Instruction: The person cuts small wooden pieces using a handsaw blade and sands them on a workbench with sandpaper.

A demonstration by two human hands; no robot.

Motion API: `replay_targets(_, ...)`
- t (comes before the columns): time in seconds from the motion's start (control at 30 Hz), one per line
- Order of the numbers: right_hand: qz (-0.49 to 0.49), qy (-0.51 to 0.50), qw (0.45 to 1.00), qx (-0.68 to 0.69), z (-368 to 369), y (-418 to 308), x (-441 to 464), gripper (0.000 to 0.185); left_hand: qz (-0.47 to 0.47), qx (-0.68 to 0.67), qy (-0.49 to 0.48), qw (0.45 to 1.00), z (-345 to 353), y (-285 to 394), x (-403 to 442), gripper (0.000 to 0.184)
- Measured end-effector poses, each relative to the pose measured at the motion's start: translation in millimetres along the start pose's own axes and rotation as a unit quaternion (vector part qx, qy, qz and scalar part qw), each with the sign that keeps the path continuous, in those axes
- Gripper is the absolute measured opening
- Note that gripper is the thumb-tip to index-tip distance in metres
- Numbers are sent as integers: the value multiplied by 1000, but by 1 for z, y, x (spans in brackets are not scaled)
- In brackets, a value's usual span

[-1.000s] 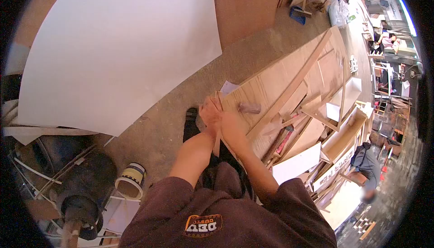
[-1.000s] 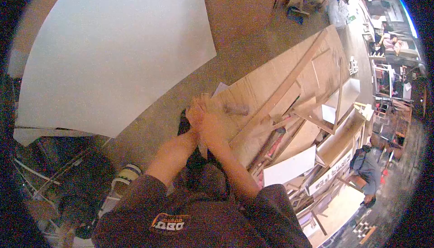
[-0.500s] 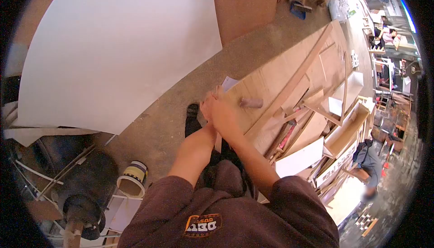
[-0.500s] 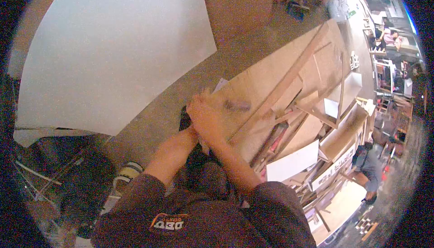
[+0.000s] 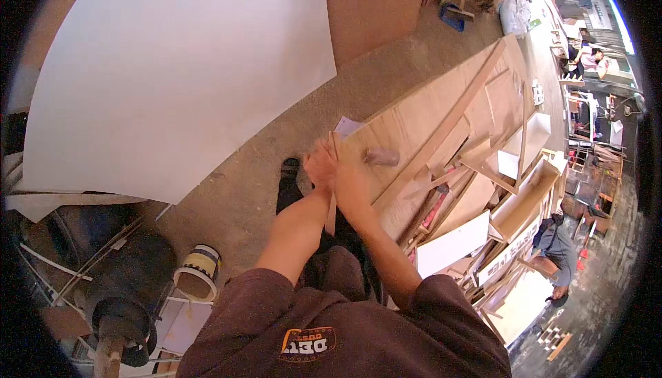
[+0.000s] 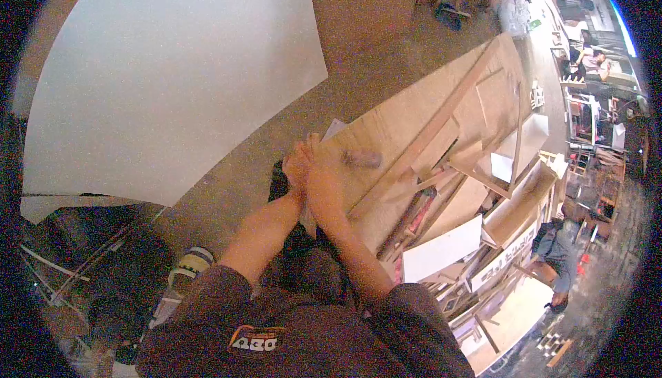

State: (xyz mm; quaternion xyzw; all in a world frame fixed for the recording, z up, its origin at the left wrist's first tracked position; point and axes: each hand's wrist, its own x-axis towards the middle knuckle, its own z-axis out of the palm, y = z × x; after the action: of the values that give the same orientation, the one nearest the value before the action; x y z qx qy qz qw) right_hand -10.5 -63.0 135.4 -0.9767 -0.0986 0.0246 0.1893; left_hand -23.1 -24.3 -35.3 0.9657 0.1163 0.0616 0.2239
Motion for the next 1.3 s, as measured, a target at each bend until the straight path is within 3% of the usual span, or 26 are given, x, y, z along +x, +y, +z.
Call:
replay_targets(0.03, 37, -17, 999, 18, 0, 0, 4, 57, -3, -12, -15, 1000, -3, -3, 2, 21)
replay_targets(0.1, 133, -274, 951, -59, 23, 15, 28, 66, -43, -44, -74, 995, 4, -13, 1, 22)
replay_targets(0.13, 136, -272, 951, -55, 23, 12, 22, 66, -77, -63, -117, 988, 13, -22, -3, 24)
replay_targets(0.17, 111, -209, 971, -38, 20, 8, 13, 63, -74, -62, -118, 988, 31, -28, -6, 24)
replay_targets(0.2, 96, -177, 979, -33, 18, 8, 8, 62, -39, -117, 0, 992, 54, -30, -11, 25)
replay_targets(0.27, 37, -70, 995, -59, 16, 7, -2, 60, -9, -171, 120, 978, 62, -24, -11, 25)
replay_targets(0.33, -2, 2, 997, -83, 37, 20, -8, 60, -13, -35, -12, 999, 33, -21, -13, 23)
replay_targets(0.37, -5, -52, 985, -167, 71, 47, -13, 58, -11, -33, -14, 999, 9, -16, -5, 23)
replay_targets(0.43, -4, -104, 963, -247, 64, 37, 0, 57, -114, -43, -336, 934, -32, -6, 15, 35)
replay_targets(0.47, 24, -112, 982, -152, 49, 25, 5, 40, -111, -42, -335, 935, -17, -14, 10, 35)
replay_targets(0.5, 35, -119, 986, -108, 35, 18, 9, 33, -70, -28, -228, 971, 19, -27, -7, 34)
replay_targets(0.57, 61, -78, 994, -40, 19, 7, 1, 30, -38, -16, -121, 992, 32, -25, -16, 34)
replay_targets(0.63, 80, -30, 996, -14, 36, 19, 1, 31, -67, 4, -250, 966, 4, -15, -3, 37)
replay_targets(0.67, 110, -182, 975, -56, 66, 45, 14, 43, -65, 6, -253, 965, 4, -18, -5, 37)
replay_targets(0.73, 140, -325, 931, -92, 59, 37, 24, 61, -78, -98, -302, 945, 4, -26, -1, 39)
replay_targets(0.77, 123, -234, 964, -24, 43, 24, 13, 48, -75, -96, -299, 946, 4, -25, 1, 39)
replay_targets(0.8, 113, -190, 975, 7, 33, 18, 8, 43, -46, -59, -153, 985, 5, -16, -2, 24)
replay_targets(0.87, 88, -60, 993, 44, 26, 14, -7, 48, -24, -21, -6, 999, 38, -19, -17, 25)
replay_targets(0.93, 82, 27, 995, 53, 49, 29, -10, 62, -3, -27, -25, 999, 20, -18, -11, 24)
replay_targets(0.97, 86, -85, 992, -17, 74, 51, -1, 63, -4, -44, -44, 998, 3, -14, -4, 24)
replay_targets(1.03, 88, -196, 973, -82, 61, 38, 8, 64, 6, -72, -36, 997, -6, -14, -2, 23)
replay_targets(1.07, 109, -134, 985, 7, 42, 21, 1, 55, 1, -58, -46, 997, -4, -15, -2, 23)
replay_targets(1.2, 106, 16, 985, 135, 24, 15, -2, 42, 22, -60, 40, 997, 100, -44, -40, 22)
replay_targets(1.23, 102, 50, 982, 150, 31, 21, 1, 40, 9, -89, 47, 995, 85, -40, -32, 22)
replay_targets(1.27, 130, -71, 983, 105, 53, 39, 16, 40, -3, -118, 54, 992, 67, -34, -23, 22)
replay_targets(1.3, 147, -132, 977, 86, 59, 40, 14, 41, 20, -56, 14, 998, 37, -27, -16, 23)
